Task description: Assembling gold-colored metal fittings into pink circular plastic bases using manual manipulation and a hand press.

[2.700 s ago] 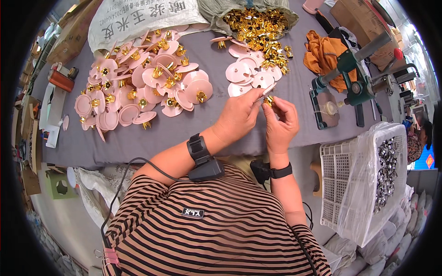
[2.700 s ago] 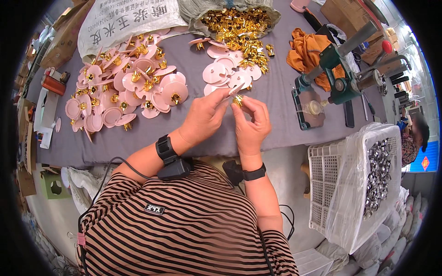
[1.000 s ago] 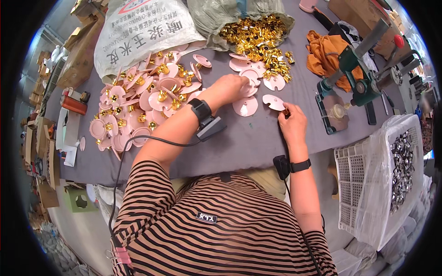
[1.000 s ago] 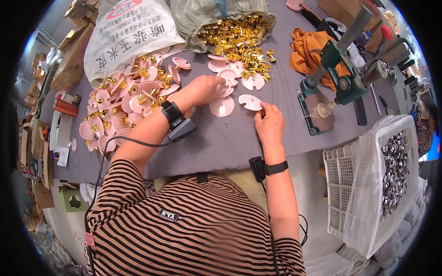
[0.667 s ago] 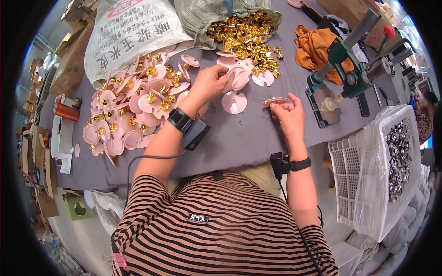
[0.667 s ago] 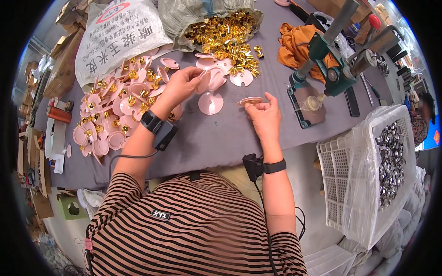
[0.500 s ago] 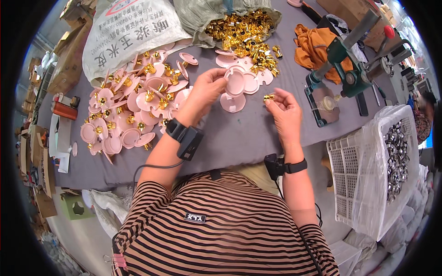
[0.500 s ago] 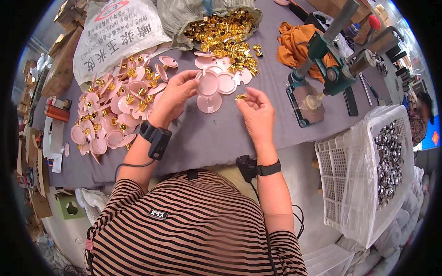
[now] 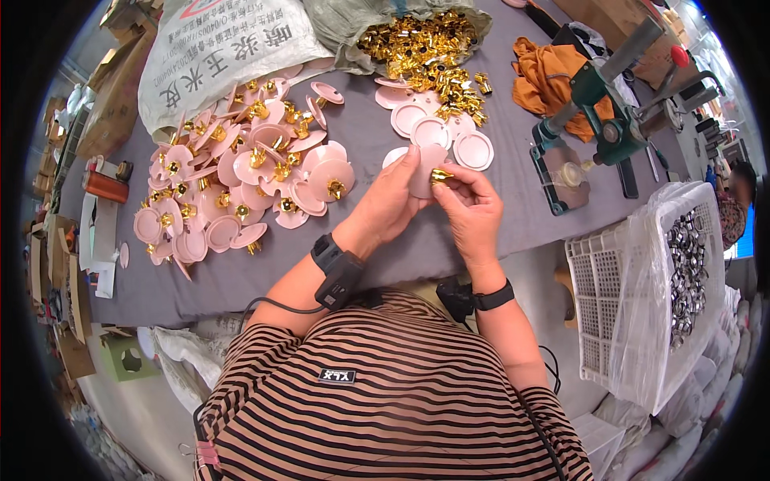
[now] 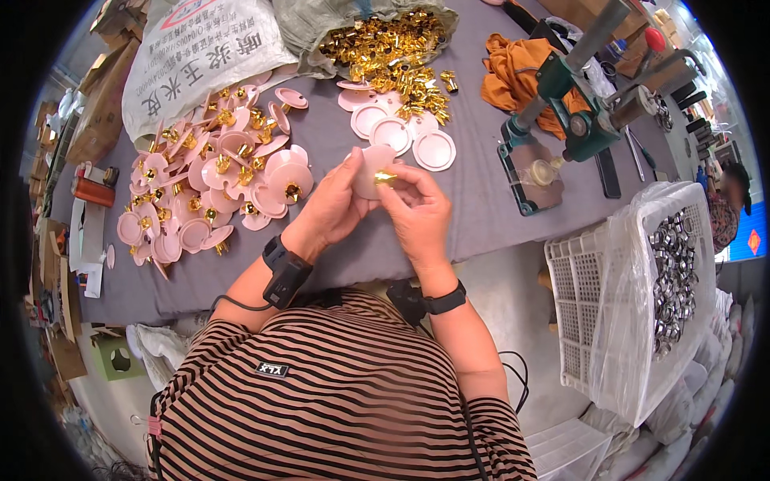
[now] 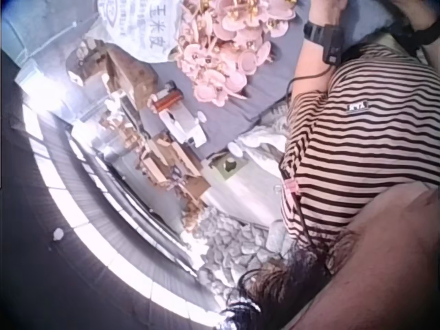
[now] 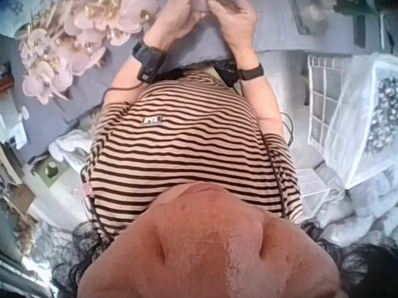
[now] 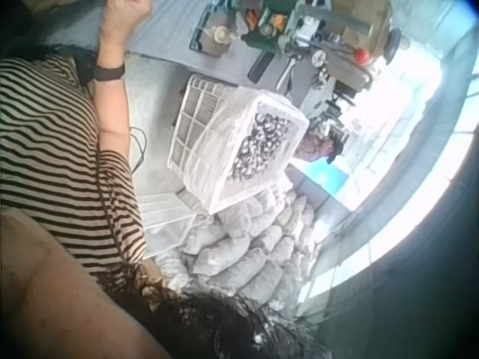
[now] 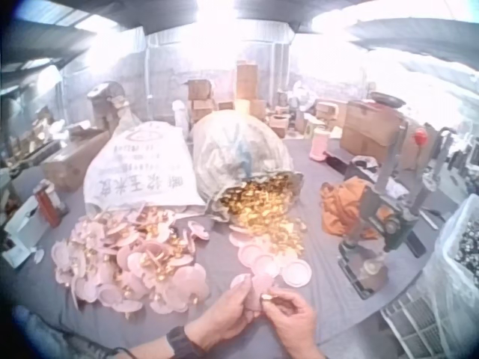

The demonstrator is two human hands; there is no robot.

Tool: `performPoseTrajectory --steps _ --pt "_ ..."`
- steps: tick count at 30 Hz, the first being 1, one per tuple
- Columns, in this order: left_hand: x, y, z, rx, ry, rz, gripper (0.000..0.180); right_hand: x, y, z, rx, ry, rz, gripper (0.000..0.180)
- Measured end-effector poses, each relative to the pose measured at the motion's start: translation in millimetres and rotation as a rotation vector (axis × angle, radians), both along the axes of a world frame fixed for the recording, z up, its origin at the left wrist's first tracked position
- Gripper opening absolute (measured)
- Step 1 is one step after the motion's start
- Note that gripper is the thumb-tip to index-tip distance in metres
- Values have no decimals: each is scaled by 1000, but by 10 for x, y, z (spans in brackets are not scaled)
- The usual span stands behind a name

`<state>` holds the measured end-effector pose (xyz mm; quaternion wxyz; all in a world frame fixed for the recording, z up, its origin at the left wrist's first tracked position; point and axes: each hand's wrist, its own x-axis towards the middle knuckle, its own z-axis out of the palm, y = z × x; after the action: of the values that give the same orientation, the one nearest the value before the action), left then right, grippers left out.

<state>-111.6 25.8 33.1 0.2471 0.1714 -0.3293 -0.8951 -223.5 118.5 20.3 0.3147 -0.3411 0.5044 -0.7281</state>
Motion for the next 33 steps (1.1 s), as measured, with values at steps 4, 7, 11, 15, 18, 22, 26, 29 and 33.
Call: performPoseTrajectory --steps 4,7,11,15,18,22,26,29,33 --pt "8 12 3 43 35 89 48 -39 32 42 -37 215 -99 26" --pt "40 12 -1 64 47 80 42 -38 24 9 -28 322 -128 26" --pt "55 10 6 -14 21 94 41 -61 30 23 -29 420 -185 26" --pt "24 88 51 -48 -45 123 40 -73 51 5 -47 647 -224 26" --pt "28 93 48 -51 -58 138 41 -74 66 11 -55 745 -290 26" --pt "40 97 91 -41 -22 129 40 -73 88 75 -77 854 -321 26" --pt "53 69 89 -14 -5 109 39 -56 78 182 -98 864 -281 26" --pt "27 129 174 -15 -78 153 40 -75 74 132 -80 919 -284 26" --pt "48 115 97 -18 -7 119 39 -66 75 130 -149 944 -336 27"
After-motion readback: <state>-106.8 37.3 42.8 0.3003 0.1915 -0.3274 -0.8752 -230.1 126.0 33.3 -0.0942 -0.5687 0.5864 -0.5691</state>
